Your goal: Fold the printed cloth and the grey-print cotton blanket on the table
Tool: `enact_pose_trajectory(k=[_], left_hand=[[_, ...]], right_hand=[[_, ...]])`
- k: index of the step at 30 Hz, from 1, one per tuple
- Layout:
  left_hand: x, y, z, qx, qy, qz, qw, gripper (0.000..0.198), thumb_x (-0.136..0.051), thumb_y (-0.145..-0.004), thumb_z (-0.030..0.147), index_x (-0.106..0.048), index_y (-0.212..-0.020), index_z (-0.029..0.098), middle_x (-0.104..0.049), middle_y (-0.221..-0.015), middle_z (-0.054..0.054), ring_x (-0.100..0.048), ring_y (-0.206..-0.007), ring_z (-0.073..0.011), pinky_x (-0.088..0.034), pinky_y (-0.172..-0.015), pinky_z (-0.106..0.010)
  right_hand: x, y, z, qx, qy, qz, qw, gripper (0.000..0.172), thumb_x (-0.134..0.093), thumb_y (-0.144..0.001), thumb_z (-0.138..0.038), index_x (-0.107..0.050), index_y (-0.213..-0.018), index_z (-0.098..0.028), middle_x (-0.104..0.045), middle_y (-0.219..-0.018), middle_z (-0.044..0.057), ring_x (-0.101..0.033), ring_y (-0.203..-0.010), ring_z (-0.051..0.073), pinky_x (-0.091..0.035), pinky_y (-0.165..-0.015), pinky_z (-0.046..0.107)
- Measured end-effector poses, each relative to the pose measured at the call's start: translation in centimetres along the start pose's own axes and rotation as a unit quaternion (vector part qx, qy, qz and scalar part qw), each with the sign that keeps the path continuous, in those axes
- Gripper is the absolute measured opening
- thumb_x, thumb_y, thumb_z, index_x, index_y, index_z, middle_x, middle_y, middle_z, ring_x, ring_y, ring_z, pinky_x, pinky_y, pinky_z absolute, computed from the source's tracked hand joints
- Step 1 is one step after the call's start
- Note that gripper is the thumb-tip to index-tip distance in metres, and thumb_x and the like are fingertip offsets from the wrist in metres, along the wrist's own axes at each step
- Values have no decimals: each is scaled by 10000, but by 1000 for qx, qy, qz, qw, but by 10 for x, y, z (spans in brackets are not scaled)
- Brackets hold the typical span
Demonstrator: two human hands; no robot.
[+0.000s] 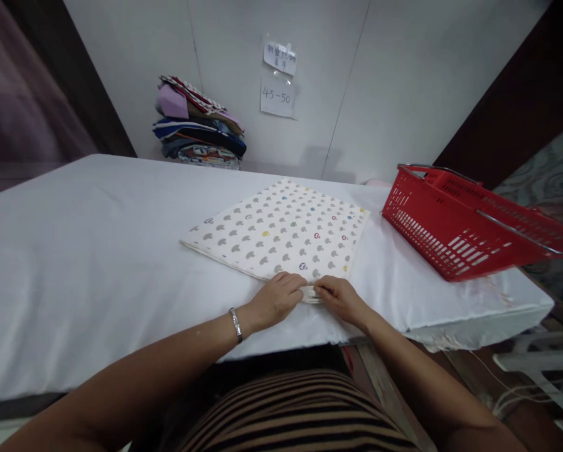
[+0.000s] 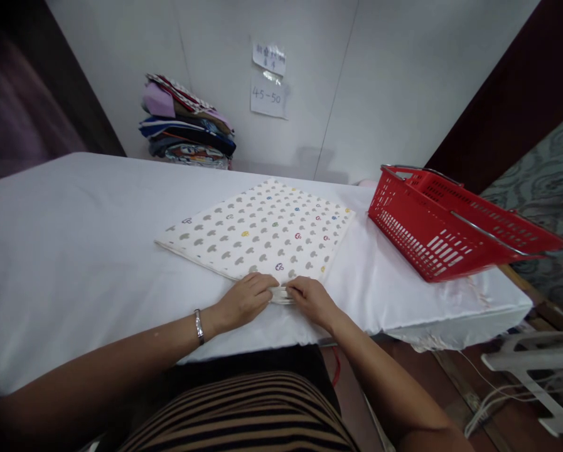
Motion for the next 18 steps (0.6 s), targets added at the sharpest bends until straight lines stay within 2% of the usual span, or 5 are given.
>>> enact_pose_trajectory(k=[5,11,18], left_hand=[[-1,0,-4,31,30,4,999,146,-395,-862,110,-516,-798,160,-585,-998,-48,-506,-949,-164,-396,-817,-334],[-6,0,-9,61,36,-8,997,73,-437,-854,139,-500,-830,168,-589,-863,-26,-522,-860,-158,-403,-777,-322],[-11,-1,-9,51,12,-19,998,131,-381,-871,119,-501,-877,173,-573,-838,-28,-510,-814,-166,-402,-727,-321]], right_hand=[[-4,6,-6,48,13,-10,999,203,-450,-884,-189,-637,-960,-215,-651,-877,22,-565,-849,153,-421,-787,283],[-1,7,-7,25,1,-11,1000,180,-446,-877,-203,-618,-822,-208,-608,-758,1,-544,-740,137,-413,-696,258],[-1,4,-7,5,-24,-28,999,192,-451,-866,-221,-615,-767,-205,-606,-740,-3,-542,-723,138,-410,-682,257]])
Point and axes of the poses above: each hand's wrist, its own y-axis away from the middle knuckle, its own x-axis out of the back of the hand, z = x × y, the point moved 6 cm from there along -y, towards the middle knuckle
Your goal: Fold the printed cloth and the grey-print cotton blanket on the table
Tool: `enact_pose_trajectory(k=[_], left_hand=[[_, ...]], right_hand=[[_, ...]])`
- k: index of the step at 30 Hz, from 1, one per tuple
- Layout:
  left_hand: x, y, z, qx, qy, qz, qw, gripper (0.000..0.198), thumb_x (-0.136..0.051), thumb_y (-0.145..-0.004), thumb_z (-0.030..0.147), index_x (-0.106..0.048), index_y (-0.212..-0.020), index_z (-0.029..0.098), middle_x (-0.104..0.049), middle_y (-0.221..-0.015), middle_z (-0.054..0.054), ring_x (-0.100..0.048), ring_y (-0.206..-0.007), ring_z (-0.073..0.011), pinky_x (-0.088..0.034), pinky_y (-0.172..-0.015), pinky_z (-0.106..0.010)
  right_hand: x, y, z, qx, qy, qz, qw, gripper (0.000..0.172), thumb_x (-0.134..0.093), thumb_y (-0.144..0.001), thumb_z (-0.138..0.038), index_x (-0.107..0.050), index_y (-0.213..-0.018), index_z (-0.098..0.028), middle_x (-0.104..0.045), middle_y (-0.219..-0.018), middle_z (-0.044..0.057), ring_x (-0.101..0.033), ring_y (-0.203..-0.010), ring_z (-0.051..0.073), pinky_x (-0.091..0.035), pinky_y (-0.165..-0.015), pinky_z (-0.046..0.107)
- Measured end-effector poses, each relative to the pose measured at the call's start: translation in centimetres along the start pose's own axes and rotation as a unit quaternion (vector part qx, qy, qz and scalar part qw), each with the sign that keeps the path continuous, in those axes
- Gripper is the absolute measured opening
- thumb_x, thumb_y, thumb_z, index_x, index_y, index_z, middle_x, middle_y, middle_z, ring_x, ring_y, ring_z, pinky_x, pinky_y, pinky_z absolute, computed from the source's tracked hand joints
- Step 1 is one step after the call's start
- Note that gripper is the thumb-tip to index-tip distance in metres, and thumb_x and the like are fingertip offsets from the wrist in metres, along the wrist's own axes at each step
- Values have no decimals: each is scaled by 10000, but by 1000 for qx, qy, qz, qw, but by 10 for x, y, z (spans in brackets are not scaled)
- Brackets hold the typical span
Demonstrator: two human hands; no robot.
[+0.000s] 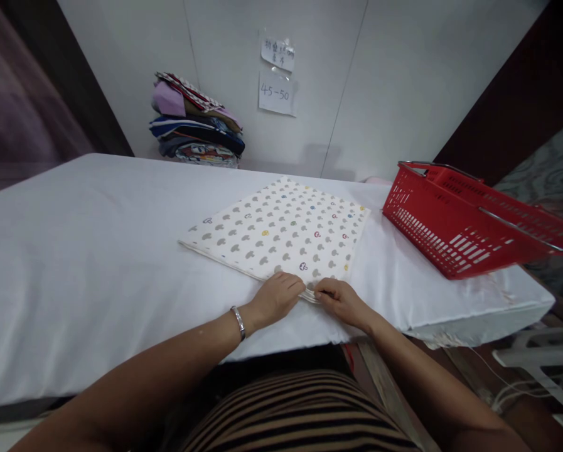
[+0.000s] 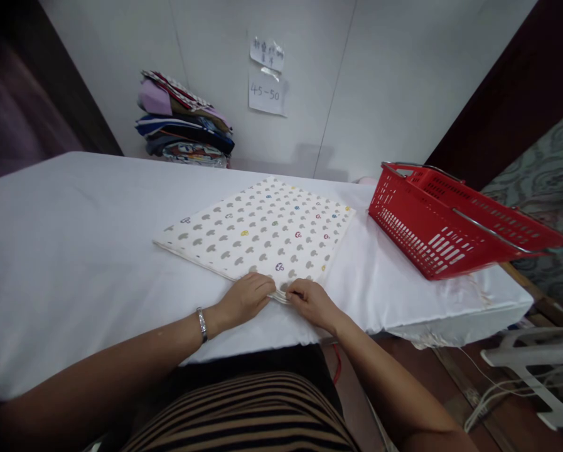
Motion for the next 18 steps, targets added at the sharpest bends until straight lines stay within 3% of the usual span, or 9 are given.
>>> enact_pose_trajectory(k=[13,18], left_hand=[[0,0,2,-15,-23,3,1000,165,-378,-879,112,-521,-827,174,-558,-865,-31,-496,-787,-157,-398,-702,-311],[3,1,5,-36,-13,11,999,231,-340,-908,129,-546,-813,171,-576,-968,-43,-495,-875,-161,-401,-768,-313]], right_hand=[[1,-2,5,-12,-23,-37,999,181,-462,-867,-214,-632,-810,-196,-629,-794,2,-555,-738,134,-432,-684,256],[2,-5,9,-36,-38,2,999,166,-472,-851,-193,-627,-792,-191,-626,-751,2,-559,-714,139,-437,-665,255]])
Point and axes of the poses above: each hand's wrist, its own y-axis away from the middle knuckle, its own x-axis out of the back of the hand, z = x × y, the point moved 6 cm from there along -y, towards the middle knuckle
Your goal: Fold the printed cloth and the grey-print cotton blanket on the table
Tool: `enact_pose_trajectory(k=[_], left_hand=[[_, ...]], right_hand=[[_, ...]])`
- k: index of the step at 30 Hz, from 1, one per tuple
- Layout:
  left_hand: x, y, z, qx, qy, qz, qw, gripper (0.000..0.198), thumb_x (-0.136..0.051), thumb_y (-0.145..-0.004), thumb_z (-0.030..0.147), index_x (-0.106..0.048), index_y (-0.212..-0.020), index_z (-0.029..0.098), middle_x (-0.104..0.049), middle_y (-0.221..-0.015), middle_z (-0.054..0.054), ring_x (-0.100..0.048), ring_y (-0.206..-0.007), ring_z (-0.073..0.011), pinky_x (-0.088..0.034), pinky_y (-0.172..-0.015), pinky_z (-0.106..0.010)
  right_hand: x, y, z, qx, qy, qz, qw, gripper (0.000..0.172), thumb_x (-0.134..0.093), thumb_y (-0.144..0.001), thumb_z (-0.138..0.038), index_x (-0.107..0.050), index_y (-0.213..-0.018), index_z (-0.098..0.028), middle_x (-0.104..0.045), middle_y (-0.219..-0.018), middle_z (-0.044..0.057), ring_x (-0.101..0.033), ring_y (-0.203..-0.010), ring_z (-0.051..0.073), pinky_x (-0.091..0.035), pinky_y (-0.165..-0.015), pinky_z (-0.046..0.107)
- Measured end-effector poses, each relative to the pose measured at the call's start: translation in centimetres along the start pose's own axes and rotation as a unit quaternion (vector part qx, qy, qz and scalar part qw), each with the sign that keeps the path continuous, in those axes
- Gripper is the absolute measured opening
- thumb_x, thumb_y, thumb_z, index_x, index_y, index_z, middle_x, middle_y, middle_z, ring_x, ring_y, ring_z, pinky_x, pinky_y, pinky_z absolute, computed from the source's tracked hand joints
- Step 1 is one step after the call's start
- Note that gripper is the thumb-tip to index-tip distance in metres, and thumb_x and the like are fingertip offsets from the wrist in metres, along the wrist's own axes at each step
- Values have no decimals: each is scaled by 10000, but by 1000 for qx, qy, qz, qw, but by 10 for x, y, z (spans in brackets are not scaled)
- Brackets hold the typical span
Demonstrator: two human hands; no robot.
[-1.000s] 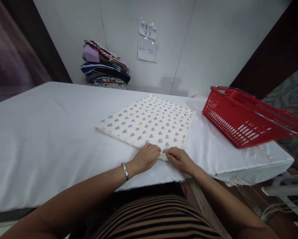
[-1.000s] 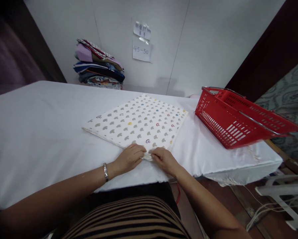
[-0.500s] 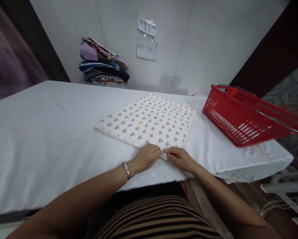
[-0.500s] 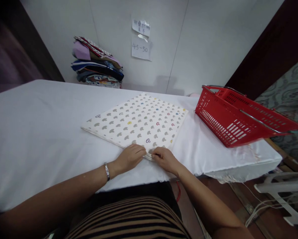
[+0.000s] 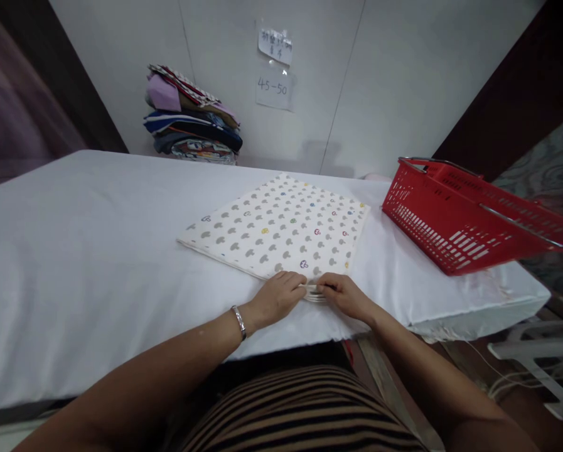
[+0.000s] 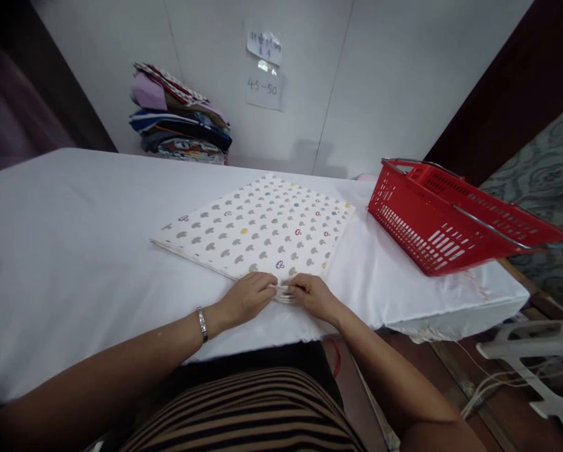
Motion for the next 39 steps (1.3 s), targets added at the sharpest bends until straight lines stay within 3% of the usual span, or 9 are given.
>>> enact_pose_trajectory(k=[5,8,14,19,24,32,39], left_hand=[[4,0,-1,2,47,3,999,249,-315,-917,128,-547,-836,164,-581,-1032,-46,-502,-950,-155,-397,-827,-311],[4,0,-6,28,86,12,996,178,-365,-901,140,-536,-855,166,-592,-989,-44,-516,-933,-154,-402,-811,-310],[-3,1,-13,62,126,-1,990,97,-436,-895,205,-508,-840,169,-576,-794,-15,-516,-792,-151,-395,-763,-316],[-1,-1,-13,62,125,-5,990,106,-435,-892,207,-498,-816,168,-563,-776,-9,-506,-771,-146,-384,-765,-315],[-1,-2,-10,38,83,-24,996,167,-381,-915,212,-498,-806,165,-563,-787,-20,-495,-775,-151,-381,-777,-322],[-8,1,-9,14,39,-33,999,203,-340,-932,207,-509,-826,169,-568,-804,-26,-490,-786,-154,-377,-792,-316],[-6,1,-10,48,69,-30,996,135,-454,-880,189,-491,-1007,159,-621,-904,-35,-543,-863,-158,-369,-857,-312]], right_hand=[[-4,3,-6,75,62,43,994,211,-441,-862,-140,-631,-930,-203,-639,-902,42,-562,-871,166,-444,-795,307],[-7,10,-12,123,88,19,988,236,-420,-895,-170,-602,-1041,-205,-623,-1020,67,-538,-967,176,-434,-860,331],[-12,21,-15,169,196,-36,965,288,-438,-906,-244,-531,-1171,-183,-590,-1038,99,-513,-942,207,-439,-830,367],[-21,19,-11,160,300,17,940,282,-455,-899,-216,-532,-1160,-143,-590,-986,120,-503,-899,228,-423,-801,391],[-26,21,-14,177,319,70,929,305,-451,-909,-228,-494,-1196,-132,-593,-970,122,-499,-882,224,-410,-757,366],[-31,18,-14,180,330,49,925,188,-408,-918,-178,-586,-971,-154,-594,-837,74,-480,-778,188,-372,-711,314],[-35,9,-28,156,344,73,923,148,-474,-905,-232,-568,-990,-156,-592,-855,70,-508,-808,203,-365,-717,331]])
Point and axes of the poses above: each hand's wrist, its own y-axis away from the middle knuckle, its own x-axis out of the back of the hand, z = x × y, the point moved 6 cm from there along -y, towards the middle knuckle
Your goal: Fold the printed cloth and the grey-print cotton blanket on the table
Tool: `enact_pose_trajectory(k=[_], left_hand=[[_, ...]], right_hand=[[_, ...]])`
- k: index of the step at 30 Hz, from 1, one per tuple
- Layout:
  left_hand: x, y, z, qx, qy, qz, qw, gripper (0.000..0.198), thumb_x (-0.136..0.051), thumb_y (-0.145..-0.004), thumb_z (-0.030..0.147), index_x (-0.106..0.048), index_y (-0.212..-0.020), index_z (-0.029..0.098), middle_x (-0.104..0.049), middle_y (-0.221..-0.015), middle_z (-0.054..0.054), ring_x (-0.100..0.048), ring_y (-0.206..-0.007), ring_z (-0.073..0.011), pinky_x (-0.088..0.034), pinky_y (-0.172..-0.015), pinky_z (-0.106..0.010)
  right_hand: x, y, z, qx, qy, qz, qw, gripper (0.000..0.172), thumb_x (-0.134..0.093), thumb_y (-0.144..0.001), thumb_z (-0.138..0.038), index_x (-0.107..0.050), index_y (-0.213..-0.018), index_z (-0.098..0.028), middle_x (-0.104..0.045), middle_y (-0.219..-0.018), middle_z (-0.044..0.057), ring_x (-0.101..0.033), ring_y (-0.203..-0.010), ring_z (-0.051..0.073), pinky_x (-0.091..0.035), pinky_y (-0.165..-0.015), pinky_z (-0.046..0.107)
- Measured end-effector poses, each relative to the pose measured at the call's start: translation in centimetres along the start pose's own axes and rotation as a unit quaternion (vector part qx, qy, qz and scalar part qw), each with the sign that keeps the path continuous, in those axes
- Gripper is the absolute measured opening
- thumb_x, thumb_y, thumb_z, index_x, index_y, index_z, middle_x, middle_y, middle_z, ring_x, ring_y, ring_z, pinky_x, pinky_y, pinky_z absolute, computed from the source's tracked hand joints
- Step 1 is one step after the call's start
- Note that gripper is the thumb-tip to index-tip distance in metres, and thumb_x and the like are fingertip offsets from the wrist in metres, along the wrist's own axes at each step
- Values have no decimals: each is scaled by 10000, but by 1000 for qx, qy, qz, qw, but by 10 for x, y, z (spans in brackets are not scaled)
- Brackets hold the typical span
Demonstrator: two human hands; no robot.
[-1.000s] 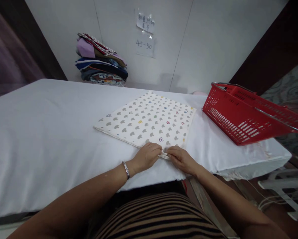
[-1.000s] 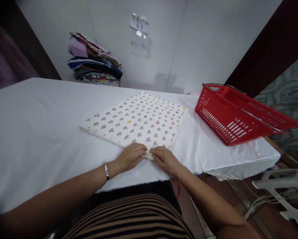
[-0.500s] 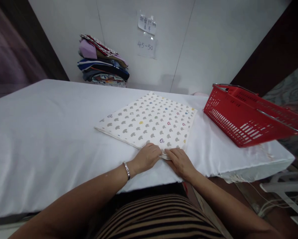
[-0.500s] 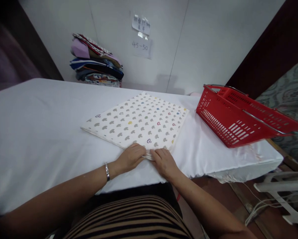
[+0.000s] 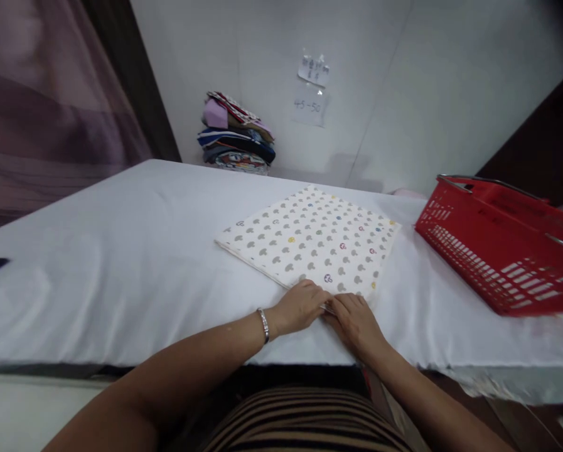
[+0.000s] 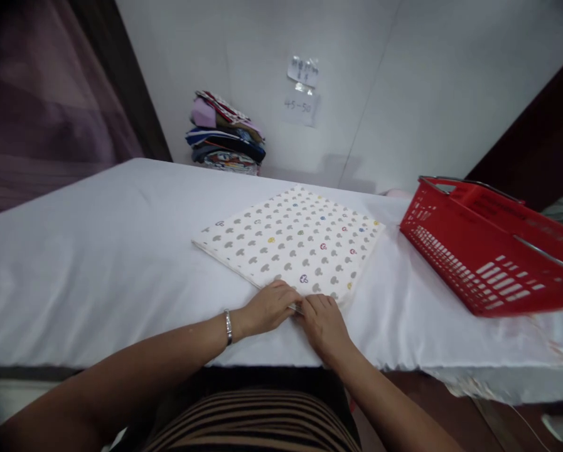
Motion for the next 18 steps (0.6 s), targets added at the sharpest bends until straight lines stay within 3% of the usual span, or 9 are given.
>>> enact_pose_trajectory(k=[7,12,15,18], left_hand=[[-5,5,-3,13,-39,-12,999,131,-502,-852,196,-501,-981,175,-641,-851,-19,-567,-830,-149,-356,-840,-306],[-4,5,-2,2,-92,-21,996,106,-435,-889,200,-536,-917,188,-640,-800,-13,-550,-786,-144,-355,-784,-300],[5,6,-19,38,-85,-30,995,125,-451,-873,169,-564,-905,212,-650,-846,1,-555,-818,-144,-361,-782,-298],[27,18,-52,137,-68,-29,988,159,-481,-825,108,-593,-861,214,-656,-910,3,-562,-880,-152,-371,-814,-303]], right_hand=[[-20,3,1,23,-46,32,998,161,-417,-923,-225,-571,-912,-178,-581,-786,58,-533,-742,187,-405,-662,303],[-19,7,13,-25,-129,33,991,189,-412,-917,-273,-579,-966,-197,-613,-852,59,-561,-802,191,-434,-695,297],[-16,-1,25,-101,-215,-16,971,222,-421,-904,-352,-595,-918,-216,-624,-817,35,-567,-765,182,-436,-664,277],[-17,-7,37,-183,-306,-47,933,263,-447,-877,-416,-611,-883,-211,-627,-765,15,-567,-715,174,-429,-623,257]])
Point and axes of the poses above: each hand's wrist, its own y-axis away from the middle knuckle, its own x-axis out of the back of the hand, z = x × y, the point moved 6 cm from there along -y, towards the middle knuckle
